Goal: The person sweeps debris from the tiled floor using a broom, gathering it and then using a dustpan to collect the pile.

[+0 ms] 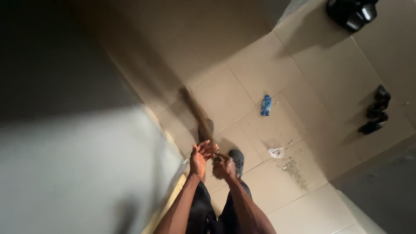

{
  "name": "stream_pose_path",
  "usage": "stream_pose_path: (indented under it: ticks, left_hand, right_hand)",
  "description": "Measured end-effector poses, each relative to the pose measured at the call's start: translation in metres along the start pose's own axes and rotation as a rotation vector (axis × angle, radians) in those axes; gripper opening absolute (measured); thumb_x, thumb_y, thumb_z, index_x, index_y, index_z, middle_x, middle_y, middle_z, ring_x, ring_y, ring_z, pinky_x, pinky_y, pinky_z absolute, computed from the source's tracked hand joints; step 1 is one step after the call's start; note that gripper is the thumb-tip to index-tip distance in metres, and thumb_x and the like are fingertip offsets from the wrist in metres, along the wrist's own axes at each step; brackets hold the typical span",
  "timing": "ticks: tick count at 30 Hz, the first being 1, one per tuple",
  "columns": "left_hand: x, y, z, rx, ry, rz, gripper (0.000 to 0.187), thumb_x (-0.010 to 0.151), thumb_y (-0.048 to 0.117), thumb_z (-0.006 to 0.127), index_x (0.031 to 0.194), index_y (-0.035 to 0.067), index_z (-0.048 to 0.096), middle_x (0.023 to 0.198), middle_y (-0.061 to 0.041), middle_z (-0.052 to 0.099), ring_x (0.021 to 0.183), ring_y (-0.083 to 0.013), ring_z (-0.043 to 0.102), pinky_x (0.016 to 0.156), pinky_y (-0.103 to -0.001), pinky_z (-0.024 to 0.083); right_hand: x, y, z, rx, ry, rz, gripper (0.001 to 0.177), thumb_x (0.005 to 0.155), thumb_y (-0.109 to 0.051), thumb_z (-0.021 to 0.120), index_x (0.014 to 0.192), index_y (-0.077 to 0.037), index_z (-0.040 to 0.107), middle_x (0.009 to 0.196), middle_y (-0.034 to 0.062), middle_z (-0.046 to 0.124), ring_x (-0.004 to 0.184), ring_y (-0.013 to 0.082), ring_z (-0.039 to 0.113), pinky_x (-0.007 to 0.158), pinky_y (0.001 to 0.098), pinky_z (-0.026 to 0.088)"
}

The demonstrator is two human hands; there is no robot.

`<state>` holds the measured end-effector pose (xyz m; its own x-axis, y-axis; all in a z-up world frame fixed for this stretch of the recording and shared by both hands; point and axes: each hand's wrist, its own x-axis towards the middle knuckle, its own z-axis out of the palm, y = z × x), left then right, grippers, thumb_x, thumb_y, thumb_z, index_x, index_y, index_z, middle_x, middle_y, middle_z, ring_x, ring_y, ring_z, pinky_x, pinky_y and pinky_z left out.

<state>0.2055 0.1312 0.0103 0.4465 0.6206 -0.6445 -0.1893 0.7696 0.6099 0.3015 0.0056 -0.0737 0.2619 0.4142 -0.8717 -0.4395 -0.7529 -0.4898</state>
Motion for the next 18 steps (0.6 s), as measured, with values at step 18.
stream_pose_path:
  ticks: [18]
  left_hand:
    - [0.083, 0.089, 0.002, 0.168, -0.138, -0.153, 0.086, 0.093, 0.075, 0.046, 0.139, 0.003, 0.056, 0.130, -0.020, 0.070, 0.124, -0.0308, 0.065, 0.099, -0.042, 0.050]
  right_hand:
    - [-0.006, -0.068, 0.023, 0.289, 0.291, -0.069, 0.046, 0.081, -0.005, 0.072, 0.126, -0.012, 0.072, 0.089, 0.0139, 0.078, 0.063, 0.0201, 0.072, 0.055, 0.0331, 0.059]
